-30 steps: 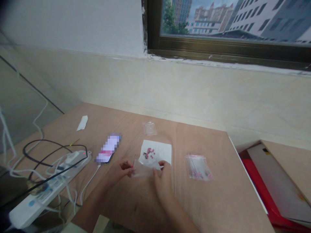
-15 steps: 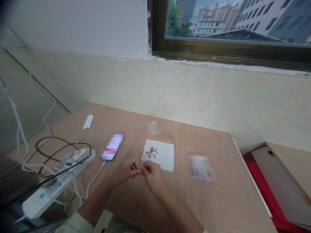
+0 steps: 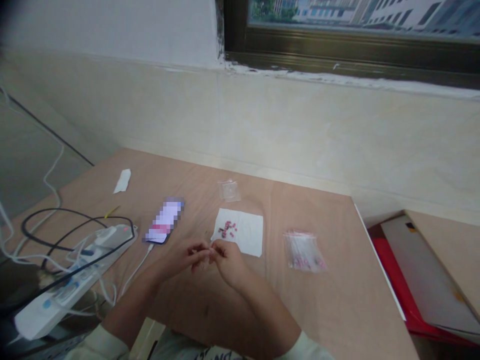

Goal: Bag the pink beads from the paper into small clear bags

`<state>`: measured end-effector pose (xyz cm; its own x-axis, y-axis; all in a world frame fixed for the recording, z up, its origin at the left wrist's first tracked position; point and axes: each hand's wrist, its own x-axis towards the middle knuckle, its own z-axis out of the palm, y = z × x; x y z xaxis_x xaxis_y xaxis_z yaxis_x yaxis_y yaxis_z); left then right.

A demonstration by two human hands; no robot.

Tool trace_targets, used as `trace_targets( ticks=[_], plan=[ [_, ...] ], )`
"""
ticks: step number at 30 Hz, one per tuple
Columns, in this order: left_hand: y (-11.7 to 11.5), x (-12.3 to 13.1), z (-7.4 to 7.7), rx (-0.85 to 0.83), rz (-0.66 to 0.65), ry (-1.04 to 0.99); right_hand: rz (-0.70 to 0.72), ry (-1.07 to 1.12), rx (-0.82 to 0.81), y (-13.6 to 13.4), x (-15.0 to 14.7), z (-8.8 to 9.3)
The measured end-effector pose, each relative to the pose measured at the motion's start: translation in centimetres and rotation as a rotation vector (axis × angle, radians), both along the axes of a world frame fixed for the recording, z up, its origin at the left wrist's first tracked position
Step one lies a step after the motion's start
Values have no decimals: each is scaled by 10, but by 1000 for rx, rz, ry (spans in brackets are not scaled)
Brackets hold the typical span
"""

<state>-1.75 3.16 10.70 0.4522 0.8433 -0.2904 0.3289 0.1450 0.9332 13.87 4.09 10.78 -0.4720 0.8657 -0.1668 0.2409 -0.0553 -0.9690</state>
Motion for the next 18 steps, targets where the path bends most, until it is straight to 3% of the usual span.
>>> trace_targets(
  ticks=[3,8,11,14,18],
  plan=[
    [5,-7,-4,58,14,129,-23,-40,-2,1,1,-3],
    [13,-16,-10,295,168,379,-151,-168,30,1,1,-3],
    [13,-10,1,389,111,362,-167,-155,63,-4,-8,1],
    [11,-5,13,438,-28,279,-146,-101,48,-8,-15,6],
    [8,-13,14,419,-29,312,-214,-45,-42,-7,-14,4]
  ],
)
